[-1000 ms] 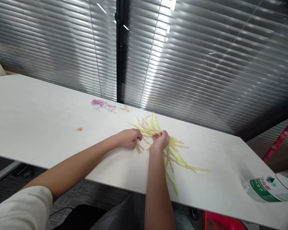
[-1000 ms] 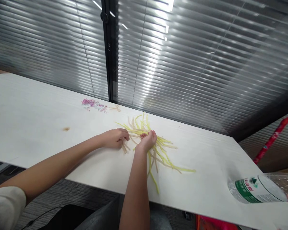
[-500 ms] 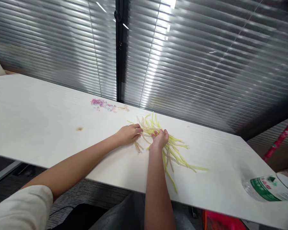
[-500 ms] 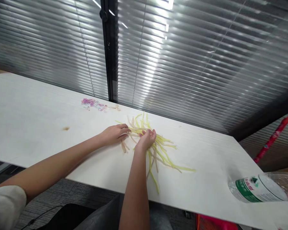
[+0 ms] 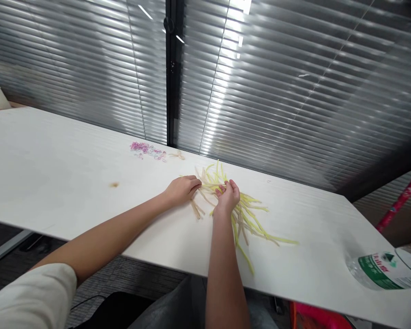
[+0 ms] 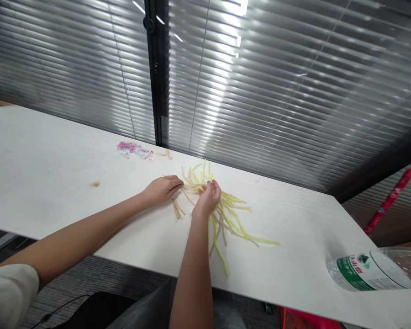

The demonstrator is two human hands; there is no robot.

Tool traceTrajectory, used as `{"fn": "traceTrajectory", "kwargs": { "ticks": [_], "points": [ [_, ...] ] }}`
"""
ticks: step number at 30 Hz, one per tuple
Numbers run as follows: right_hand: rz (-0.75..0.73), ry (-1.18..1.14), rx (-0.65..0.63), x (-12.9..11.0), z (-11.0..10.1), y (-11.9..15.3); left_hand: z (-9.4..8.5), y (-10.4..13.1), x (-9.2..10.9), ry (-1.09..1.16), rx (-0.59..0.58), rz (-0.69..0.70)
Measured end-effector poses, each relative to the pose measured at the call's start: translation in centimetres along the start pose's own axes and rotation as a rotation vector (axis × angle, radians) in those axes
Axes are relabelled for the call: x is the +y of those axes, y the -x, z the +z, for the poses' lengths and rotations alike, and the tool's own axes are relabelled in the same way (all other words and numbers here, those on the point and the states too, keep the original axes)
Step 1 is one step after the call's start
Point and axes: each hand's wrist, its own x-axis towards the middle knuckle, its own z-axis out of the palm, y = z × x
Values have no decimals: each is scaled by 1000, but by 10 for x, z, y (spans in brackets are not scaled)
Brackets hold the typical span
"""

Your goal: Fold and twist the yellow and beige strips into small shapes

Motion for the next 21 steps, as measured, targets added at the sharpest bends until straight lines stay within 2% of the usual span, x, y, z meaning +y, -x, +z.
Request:
{"fn": "traceTrajectory", "kwargs": {
  "ticks": [5,9,11,13,16,19,21],
  "points": [
    [-90,13,-180,-5,4,11,-1,-3,-1,250,113,-63],
    [-158,135,-471,-3,4,19,-1,-6,-3,509,186,-166],
    [-198,249,-631,1,2,22,0,-8,-5,655,197,-229],
    [-240,403,-730,6,-1,23,1,-9,-7,795,211,-283],
    [-360,638,-729,11,-5,21,1,-11,-10,957,236,-352],
    [-525,792,-642,13,-6,16,-1,-13,-10,1047,248,-404],
    [-579,824,-566,12,-6,12,-3,-13,-8,1085,251,-430]
  ]
}}
